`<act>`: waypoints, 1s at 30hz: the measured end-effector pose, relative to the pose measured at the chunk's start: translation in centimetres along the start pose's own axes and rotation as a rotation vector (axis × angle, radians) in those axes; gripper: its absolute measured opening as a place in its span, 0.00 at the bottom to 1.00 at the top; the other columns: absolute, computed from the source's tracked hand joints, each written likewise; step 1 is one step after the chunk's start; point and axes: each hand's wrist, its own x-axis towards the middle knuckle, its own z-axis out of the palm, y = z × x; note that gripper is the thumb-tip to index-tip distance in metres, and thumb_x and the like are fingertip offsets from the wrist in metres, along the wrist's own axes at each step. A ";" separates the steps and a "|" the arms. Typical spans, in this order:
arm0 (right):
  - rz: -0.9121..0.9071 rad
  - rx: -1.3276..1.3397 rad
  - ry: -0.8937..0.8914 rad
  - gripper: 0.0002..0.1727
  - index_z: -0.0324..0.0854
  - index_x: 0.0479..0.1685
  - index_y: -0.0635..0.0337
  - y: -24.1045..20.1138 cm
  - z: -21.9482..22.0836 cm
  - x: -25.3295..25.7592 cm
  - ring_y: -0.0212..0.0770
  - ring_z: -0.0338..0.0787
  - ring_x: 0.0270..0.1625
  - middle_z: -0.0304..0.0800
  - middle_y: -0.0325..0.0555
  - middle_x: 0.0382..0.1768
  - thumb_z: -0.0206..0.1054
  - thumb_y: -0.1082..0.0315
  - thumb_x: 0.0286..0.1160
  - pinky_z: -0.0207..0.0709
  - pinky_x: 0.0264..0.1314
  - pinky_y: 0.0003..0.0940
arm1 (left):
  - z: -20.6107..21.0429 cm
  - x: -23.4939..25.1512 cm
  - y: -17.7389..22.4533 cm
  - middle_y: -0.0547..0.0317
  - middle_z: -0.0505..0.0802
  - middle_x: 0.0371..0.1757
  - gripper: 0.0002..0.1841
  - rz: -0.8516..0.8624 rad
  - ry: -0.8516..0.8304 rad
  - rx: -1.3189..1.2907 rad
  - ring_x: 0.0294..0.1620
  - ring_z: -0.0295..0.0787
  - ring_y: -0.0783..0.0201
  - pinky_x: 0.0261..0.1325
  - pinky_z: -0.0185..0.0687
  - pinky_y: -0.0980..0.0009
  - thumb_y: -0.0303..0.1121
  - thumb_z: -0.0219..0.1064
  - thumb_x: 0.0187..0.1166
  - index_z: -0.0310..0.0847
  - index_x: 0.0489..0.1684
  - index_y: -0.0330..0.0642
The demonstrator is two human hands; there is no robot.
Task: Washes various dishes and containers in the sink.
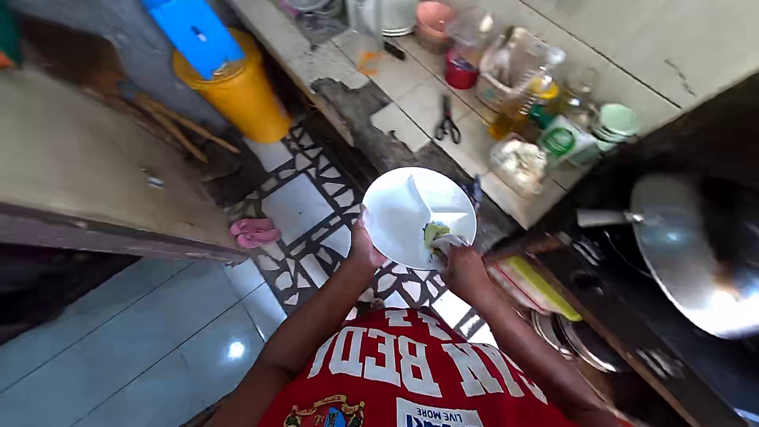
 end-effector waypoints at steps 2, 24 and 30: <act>-0.133 0.067 -0.049 0.17 0.89 0.61 0.62 -1.9 0.0 5.0 0.57 0.88 0.71 0.92 0.56 0.64 0.62 0.68 0.79 0.77 0.76 0.56 | -0.3 1.9 3.8 0.51 0.92 0.58 0.32 0.087 0.032 -0.059 0.58 0.91 0.53 0.56 0.89 0.47 0.63 0.36 0.90 0.74 0.72 0.53; -0.638 -0.052 -0.387 0.29 0.73 0.77 0.72 -24.5 12.3 54.6 0.68 0.82 0.73 0.84 0.72 0.67 0.62 0.59 0.83 0.74 0.75 0.65 | -4.6 25.6 33.8 0.60 0.92 0.55 0.30 0.442 0.035 -0.092 0.56 0.90 0.64 0.58 0.89 0.59 0.62 0.33 0.91 0.75 0.68 0.55; -0.820 0.025 -0.651 0.23 0.75 0.77 0.67 -26.1 12.3 61.5 0.55 0.81 0.79 0.81 0.60 0.76 0.52 0.64 0.91 0.71 0.82 0.54 | -7.6 33.3 45.4 0.55 0.91 0.59 0.33 0.391 0.163 -0.170 0.56 0.91 0.58 0.55 0.90 0.54 0.67 0.38 0.88 0.73 0.73 0.55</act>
